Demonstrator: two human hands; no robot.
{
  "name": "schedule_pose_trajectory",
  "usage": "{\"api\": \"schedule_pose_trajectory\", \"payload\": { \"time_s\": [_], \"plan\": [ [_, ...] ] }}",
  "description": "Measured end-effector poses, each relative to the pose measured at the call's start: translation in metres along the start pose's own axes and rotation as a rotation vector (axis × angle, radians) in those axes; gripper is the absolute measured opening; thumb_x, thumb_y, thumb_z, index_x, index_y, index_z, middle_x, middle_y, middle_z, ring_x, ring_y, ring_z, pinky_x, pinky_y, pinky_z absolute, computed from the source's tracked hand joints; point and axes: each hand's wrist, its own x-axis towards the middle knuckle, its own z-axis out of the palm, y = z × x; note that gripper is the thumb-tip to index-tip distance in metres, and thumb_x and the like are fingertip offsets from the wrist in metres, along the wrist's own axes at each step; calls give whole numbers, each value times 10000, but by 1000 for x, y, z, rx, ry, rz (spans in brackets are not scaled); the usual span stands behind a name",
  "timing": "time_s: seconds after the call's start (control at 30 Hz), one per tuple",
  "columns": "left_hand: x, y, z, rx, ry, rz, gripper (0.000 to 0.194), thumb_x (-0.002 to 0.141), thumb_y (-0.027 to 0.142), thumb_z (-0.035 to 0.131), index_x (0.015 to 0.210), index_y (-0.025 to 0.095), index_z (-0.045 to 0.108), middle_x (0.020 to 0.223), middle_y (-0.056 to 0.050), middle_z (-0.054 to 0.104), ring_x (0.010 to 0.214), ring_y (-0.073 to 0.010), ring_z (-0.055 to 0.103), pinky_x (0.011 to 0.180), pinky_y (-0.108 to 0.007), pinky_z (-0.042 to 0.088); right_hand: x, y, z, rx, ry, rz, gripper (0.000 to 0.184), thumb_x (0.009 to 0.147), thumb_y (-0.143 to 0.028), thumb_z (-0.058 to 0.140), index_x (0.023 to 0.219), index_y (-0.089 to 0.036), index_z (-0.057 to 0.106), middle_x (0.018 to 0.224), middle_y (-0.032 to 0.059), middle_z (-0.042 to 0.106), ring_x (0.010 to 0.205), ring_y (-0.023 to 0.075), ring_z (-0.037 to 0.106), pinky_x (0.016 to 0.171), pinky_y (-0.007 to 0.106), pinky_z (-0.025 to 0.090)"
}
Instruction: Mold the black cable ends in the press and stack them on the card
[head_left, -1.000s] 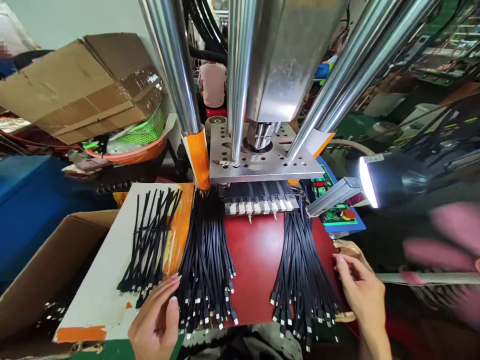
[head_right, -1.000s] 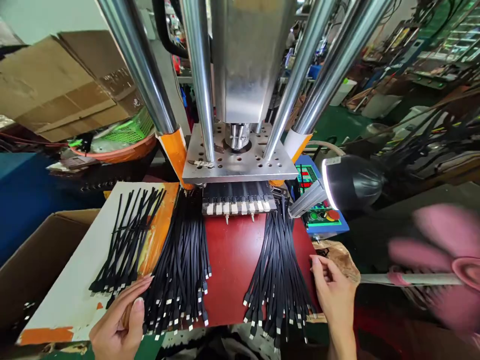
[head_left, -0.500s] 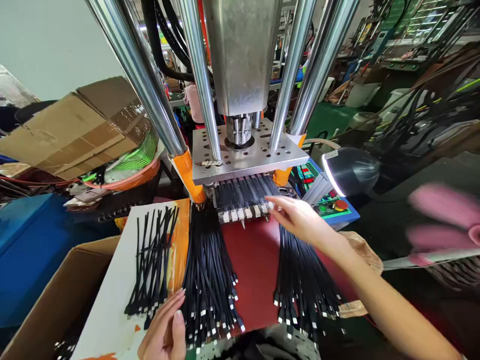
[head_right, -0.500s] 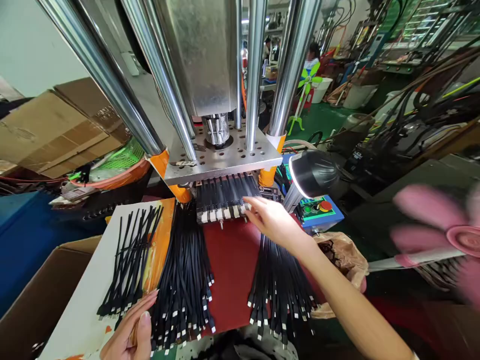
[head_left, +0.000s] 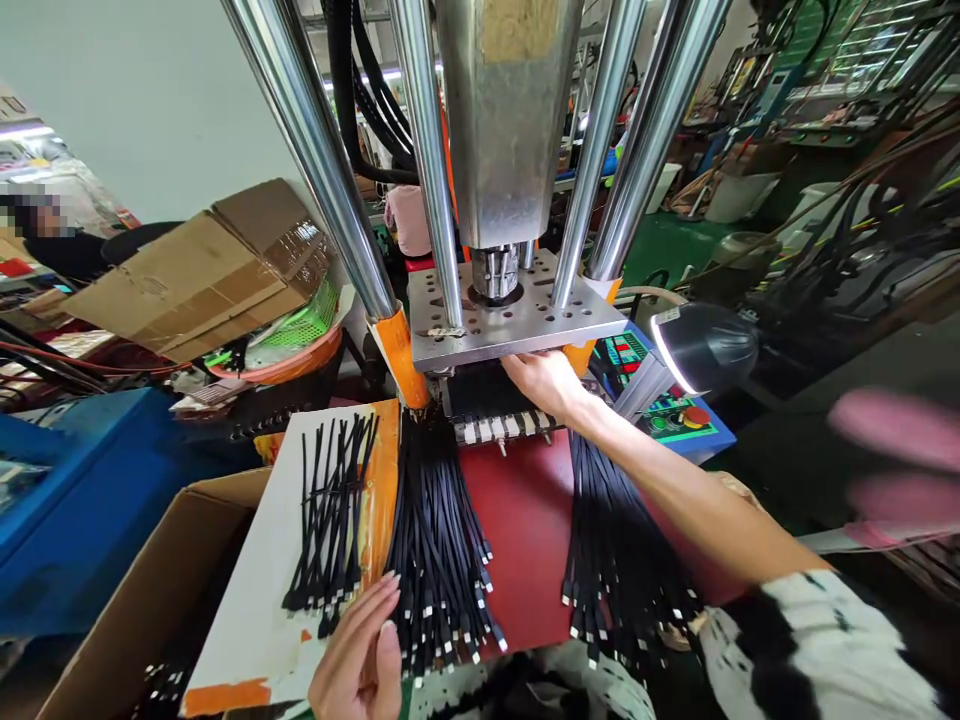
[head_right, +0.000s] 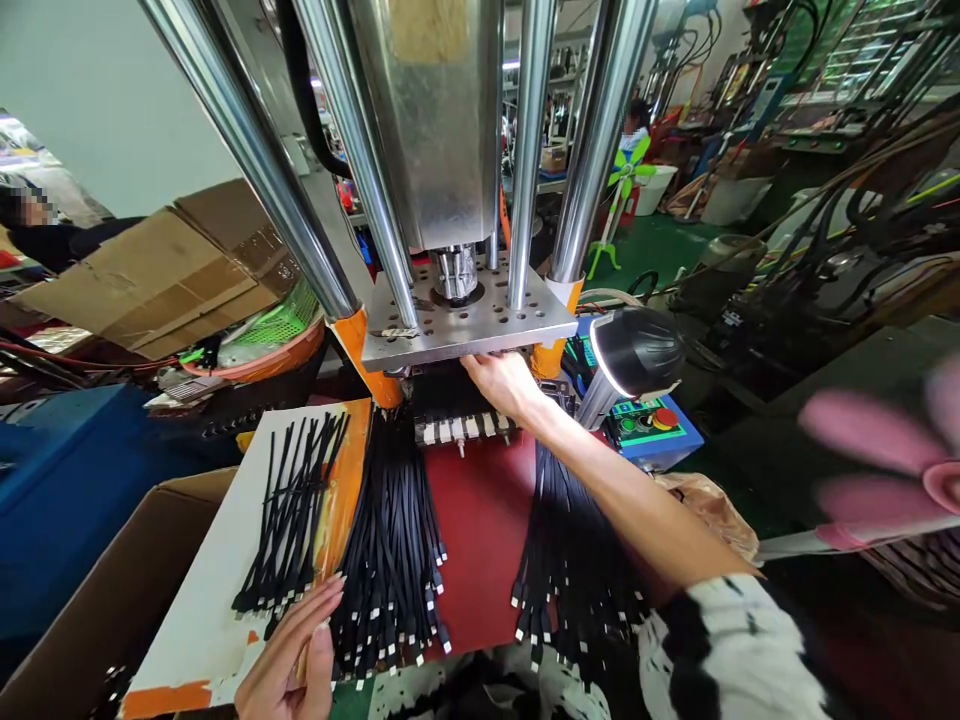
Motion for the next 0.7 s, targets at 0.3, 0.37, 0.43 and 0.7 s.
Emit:
{"api": "schedule_pose_trajectory", "payload": {
  "time_s": [0.3,0.37,0.43,0.7],
  "plan": [
    [99,44,28,-456,-212,-220,635,1005,570,688,1536,228,618,1589,-149,621,1506,-350,549,1299,-528,396,-122,-30,-118,363,288,-105,155,1030,-208,611,976,-197,756,821,21,714,687,146,625,659,273,464],
    [104,58,50,-702,-432,-319,768,944,716,697,1526,220,634,1575,-175,629,1500,-383,553,1305,-572,366,-133,-37,-127,417,165,-92,139,1009,-164,633,933,-186,748,788,5,684,689,137,612,661,262,443],
    [93,77,74,-1019,-756,-468,929,853,844,696,1532,211,637,1562,-201,635,1481,-417,569,1288,-599,377,-143,-43,-122,448,94,-52,133,997,-136,647,924,-177,750,780,-5,677,687,127,601,661,254,418],
    [17,137,122,-1443,-1041,-892,773,897,736,744,1453,203,685,1285,-170,763,1138,-324,756,1119,-508,518,-174,-40,-83,473,-41,136,108,974,-110,672,930,-153,762,779,-9,663,668,113,561,665,249,372]
  ]
}}
